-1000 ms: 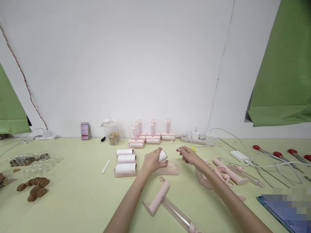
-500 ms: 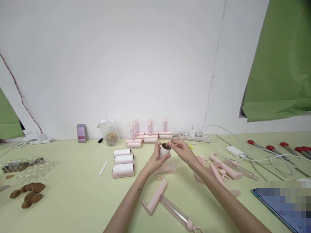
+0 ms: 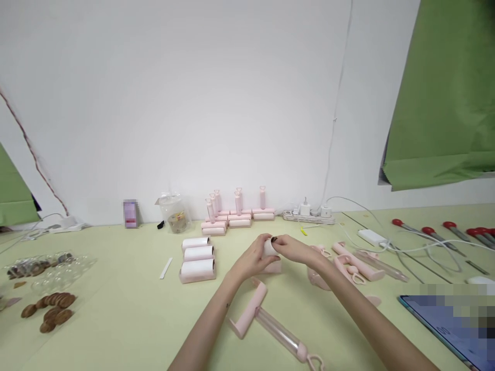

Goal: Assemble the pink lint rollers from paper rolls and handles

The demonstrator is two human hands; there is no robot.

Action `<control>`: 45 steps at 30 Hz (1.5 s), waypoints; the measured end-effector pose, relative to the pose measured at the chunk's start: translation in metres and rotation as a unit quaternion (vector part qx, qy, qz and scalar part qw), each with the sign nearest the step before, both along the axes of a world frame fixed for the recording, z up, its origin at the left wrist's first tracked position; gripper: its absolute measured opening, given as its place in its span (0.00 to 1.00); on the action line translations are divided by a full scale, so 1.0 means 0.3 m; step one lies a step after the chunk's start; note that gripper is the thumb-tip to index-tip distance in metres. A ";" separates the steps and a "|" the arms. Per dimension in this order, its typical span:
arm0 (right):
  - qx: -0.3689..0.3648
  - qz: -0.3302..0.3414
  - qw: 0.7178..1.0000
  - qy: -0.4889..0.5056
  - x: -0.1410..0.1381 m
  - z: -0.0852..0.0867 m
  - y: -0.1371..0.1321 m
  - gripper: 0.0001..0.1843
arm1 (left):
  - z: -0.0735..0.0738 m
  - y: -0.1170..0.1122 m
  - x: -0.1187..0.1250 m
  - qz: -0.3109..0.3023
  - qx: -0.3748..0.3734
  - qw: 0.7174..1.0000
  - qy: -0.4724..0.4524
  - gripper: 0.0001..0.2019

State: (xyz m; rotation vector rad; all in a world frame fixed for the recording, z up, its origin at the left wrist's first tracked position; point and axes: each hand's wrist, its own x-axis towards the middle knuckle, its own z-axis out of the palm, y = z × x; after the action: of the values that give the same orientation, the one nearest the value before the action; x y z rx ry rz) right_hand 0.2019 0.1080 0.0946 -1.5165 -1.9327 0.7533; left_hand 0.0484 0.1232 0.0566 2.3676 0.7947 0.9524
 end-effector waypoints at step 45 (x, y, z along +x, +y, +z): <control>0.133 0.082 0.961 -0.230 -0.056 -0.229 -0.328 0.06 | -0.083 -0.194 -0.110 0.198 -0.243 0.946 0.089 0.27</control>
State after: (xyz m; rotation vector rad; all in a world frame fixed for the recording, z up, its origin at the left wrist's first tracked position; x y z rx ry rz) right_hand 0.1850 0.0096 0.0257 -1.4643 -2.4089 0.1934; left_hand 0.0155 0.0649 0.0316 1.9094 1.4311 0.5922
